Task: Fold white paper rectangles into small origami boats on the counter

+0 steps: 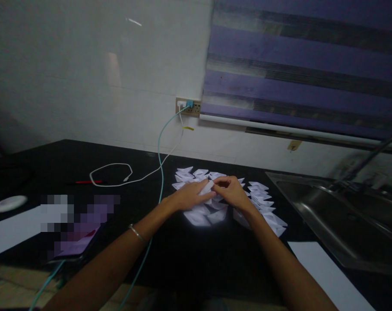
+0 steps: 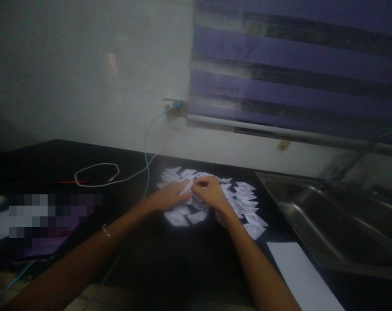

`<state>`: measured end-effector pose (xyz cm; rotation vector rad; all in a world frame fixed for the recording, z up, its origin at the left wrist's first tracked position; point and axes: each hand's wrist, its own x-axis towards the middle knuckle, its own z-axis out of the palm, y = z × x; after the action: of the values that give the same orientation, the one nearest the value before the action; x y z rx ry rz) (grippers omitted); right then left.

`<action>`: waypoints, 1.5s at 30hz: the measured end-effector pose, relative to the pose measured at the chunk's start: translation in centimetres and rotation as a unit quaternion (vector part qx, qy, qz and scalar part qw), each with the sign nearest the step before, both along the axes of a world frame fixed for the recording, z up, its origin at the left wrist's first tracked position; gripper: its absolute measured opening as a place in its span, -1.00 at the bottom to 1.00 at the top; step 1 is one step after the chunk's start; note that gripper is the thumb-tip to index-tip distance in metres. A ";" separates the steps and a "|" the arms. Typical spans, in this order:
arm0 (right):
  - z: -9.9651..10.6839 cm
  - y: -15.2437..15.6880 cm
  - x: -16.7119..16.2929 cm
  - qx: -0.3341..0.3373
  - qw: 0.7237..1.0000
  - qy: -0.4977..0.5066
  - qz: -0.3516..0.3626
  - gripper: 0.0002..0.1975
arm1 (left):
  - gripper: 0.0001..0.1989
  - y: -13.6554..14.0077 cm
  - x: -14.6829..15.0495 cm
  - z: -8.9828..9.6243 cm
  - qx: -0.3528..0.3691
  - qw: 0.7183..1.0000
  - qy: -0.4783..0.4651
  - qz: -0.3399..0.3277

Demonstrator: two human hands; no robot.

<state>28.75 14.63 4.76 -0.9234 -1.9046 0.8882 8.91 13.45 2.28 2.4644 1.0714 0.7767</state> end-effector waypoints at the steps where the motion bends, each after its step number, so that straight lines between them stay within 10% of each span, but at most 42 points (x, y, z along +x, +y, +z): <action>1: 0.0 0.0 0.0 0.016 1.000 -0.014 0.000 -0.89 | -0.58 0.2 0.0 -0.2 0.012 1.000 0.015 -0.004; 17: 0.4 -0.9 0.1 0.034 0.995 -0.039 0.080 -0.73 | -0.57 0.6 -0.3 0.6 0.006 0.995 -0.087 -0.047; 30: 0.3 -2.0 -1.7 0.177 0.980 -0.020 -0.092 -0.89 | -0.59 1.2 -0.2 0.5 0.078 0.993 -0.063 0.070; 45: 0.6 -1.5 -1.3 0.045 0.999 0.015 -0.013 -0.79 | -0.53 0.7 -0.6 0.3 0.115 0.991 0.031 0.062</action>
<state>27.46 13.16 5.37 -0.8731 -1.8868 0.7908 8.36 14.17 2.57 2.6494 1.2292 0.9125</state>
